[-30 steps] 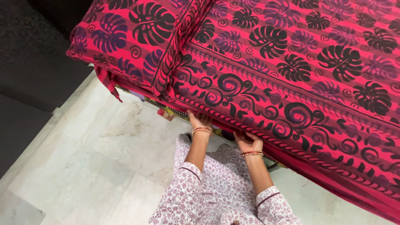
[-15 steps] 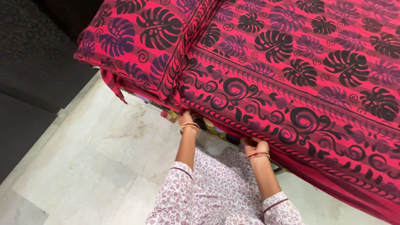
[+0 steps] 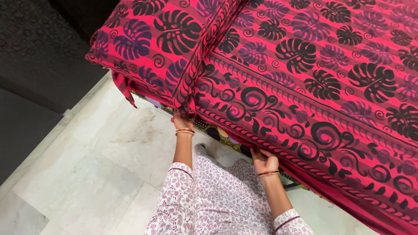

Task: The person spreads a red patterned bedsheet over a mattress, aligns the edges, and tucks the sheet under the mattress on all sides. The person smooths the surface and adjusts the corners to ensure a neat fit.

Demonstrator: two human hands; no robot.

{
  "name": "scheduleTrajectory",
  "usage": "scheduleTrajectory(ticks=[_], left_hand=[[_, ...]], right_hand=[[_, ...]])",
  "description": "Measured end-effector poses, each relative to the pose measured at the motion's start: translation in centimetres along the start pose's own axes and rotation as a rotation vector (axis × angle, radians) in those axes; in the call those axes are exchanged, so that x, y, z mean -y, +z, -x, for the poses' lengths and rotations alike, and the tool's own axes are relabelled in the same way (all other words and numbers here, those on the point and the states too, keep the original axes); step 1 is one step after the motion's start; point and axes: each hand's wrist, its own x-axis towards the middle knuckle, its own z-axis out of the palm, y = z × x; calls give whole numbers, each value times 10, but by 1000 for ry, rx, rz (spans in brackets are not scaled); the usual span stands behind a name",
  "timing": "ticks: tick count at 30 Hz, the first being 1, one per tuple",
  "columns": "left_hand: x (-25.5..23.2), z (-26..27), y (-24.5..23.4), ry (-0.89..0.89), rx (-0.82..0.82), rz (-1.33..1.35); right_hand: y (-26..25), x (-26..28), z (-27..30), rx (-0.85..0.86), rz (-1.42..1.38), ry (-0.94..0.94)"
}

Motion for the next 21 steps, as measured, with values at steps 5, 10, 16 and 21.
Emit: scheduleTrajectory(ticks=[5,10,16,21], left_hand=[[-1,14,-14,9,65,-42],[-5,5,-24,58,-27,79],[-27,-20,-14,492,150,-641],[-52,-29,-5,566,11,-2216]], right_hand=[[18,-16,16,-125,338,-34],[69,-63,58,220,720,176],[134,-139,68,1083,2180,-747],[159,-195,33,1210,2562,-859]])
